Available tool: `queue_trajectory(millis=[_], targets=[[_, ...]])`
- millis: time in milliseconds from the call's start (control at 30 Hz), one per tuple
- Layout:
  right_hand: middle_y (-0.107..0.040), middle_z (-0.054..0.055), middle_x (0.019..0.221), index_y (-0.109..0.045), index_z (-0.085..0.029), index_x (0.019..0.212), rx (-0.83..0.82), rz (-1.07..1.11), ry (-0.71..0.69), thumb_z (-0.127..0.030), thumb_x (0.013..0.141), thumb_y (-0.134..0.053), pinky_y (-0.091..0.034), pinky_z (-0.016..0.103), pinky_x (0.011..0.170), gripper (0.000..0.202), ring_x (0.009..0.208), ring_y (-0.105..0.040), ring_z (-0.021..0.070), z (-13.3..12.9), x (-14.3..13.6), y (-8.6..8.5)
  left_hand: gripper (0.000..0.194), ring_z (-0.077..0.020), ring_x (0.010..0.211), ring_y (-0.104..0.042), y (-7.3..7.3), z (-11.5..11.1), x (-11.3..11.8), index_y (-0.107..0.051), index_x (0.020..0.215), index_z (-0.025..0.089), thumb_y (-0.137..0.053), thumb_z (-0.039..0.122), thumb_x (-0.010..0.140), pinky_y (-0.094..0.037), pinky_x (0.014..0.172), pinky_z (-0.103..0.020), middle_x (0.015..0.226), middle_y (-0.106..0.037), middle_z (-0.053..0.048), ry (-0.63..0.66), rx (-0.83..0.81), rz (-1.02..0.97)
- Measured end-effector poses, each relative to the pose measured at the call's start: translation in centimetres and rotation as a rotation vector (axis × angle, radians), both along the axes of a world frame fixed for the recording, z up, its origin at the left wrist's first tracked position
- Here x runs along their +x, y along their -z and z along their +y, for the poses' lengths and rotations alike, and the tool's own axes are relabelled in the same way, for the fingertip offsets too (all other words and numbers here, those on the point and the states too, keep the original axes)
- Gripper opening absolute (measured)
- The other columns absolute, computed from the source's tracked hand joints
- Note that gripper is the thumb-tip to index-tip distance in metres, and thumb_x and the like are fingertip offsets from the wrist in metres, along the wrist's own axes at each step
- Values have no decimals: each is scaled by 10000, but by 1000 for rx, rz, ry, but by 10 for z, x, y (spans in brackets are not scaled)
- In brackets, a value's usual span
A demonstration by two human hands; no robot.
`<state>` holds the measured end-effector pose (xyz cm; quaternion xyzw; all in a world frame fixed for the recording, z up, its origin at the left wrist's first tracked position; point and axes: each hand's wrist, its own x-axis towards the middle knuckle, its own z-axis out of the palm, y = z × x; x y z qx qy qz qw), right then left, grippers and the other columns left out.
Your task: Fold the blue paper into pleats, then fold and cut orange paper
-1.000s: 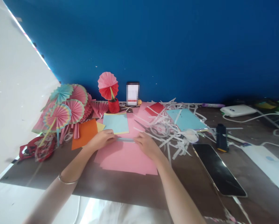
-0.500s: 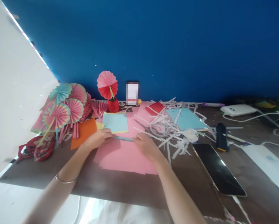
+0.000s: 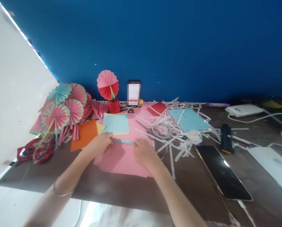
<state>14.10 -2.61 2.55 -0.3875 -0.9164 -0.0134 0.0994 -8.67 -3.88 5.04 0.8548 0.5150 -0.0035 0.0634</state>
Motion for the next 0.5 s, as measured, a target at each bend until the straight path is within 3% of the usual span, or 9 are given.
queue_trajectory(millis=[100,267,500], targets=[[-573,71,712,-609,-164,717,-20,25,115,-123,837,-456,-364,305,683,199,736,-517,195,2,-4,3,259,-219,801,-502,-4,-12,17,-641,740,118,-391,90,801,-390,651,-327,909,-550,-123,-64,44,131],[-587,51,827,-550,-185,743,-150,208,280,-263,843,-516,-384,287,685,131,789,-544,185,15,-5,7,258,-266,882,-509,0,-24,38,-690,751,121,-434,96,779,-385,784,-419,991,-563,-145,-137,115,168],[-566,41,770,-481,-196,701,-197,203,288,-312,818,-554,-369,283,642,180,718,-518,179,12,-4,5,302,-268,843,-533,8,-26,42,-683,785,111,-383,127,816,-425,700,-415,988,-570,-149,-385,181,143]])
